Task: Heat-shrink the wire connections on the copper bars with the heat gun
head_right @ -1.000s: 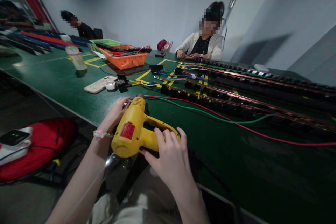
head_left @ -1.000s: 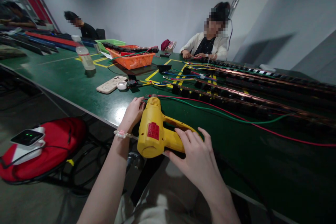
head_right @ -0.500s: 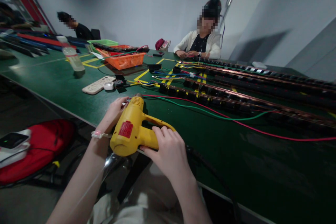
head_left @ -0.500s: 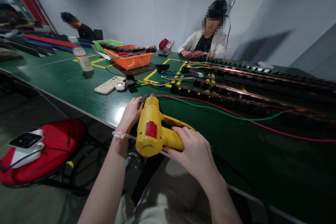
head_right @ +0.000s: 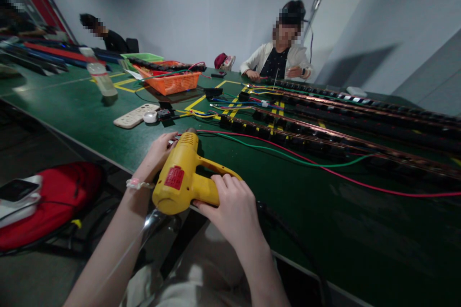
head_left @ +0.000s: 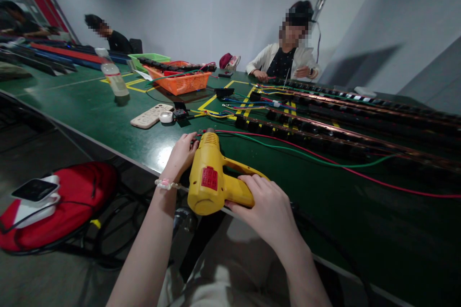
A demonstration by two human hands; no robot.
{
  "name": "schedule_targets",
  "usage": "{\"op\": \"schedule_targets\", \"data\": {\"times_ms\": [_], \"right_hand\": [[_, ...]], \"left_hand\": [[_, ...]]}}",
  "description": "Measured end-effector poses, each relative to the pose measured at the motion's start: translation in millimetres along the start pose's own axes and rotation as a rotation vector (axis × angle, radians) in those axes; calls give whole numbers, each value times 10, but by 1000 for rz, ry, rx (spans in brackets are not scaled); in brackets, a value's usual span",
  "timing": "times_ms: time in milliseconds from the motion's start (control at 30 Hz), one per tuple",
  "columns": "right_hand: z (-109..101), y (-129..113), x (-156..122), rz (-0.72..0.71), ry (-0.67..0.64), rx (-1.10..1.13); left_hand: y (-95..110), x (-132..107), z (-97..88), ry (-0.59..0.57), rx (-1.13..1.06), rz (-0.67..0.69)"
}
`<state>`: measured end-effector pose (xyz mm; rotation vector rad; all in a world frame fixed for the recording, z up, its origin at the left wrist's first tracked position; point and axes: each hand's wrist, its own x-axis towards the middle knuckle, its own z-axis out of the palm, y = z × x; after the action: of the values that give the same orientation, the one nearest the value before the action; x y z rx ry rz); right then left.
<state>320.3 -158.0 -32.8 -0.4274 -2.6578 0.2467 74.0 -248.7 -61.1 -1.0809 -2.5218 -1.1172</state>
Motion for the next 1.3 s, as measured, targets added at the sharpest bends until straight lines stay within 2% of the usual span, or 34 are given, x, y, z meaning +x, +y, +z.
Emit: {"op": "schedule_targets", "data": {"times_ms": [267, 433, 567, 833, 1067, 1300], "right_hand": [[-24, 43, -6, -49, 17, -16], [-95, 183, -80, -26, 2, -39], [-168, 338, -187, -27, 41, -115], [-292, 712, -495, 68, 146, -282], [-461, 1015, -769, 183, 141, -346], [-524, 1113, -966, 241, 165, -414]], "left_hand": [[-32, 6, 12, 2, -13, 17], [-43, 7, 19, -9, -43, 33], [-46, 6, 20, -12, -54, 23], [-26, 3, 12, -15, -75, 10], [-43, 3, 18, -7, -84, 9], [-26, 1, 6, -18, -76, 4]]}}
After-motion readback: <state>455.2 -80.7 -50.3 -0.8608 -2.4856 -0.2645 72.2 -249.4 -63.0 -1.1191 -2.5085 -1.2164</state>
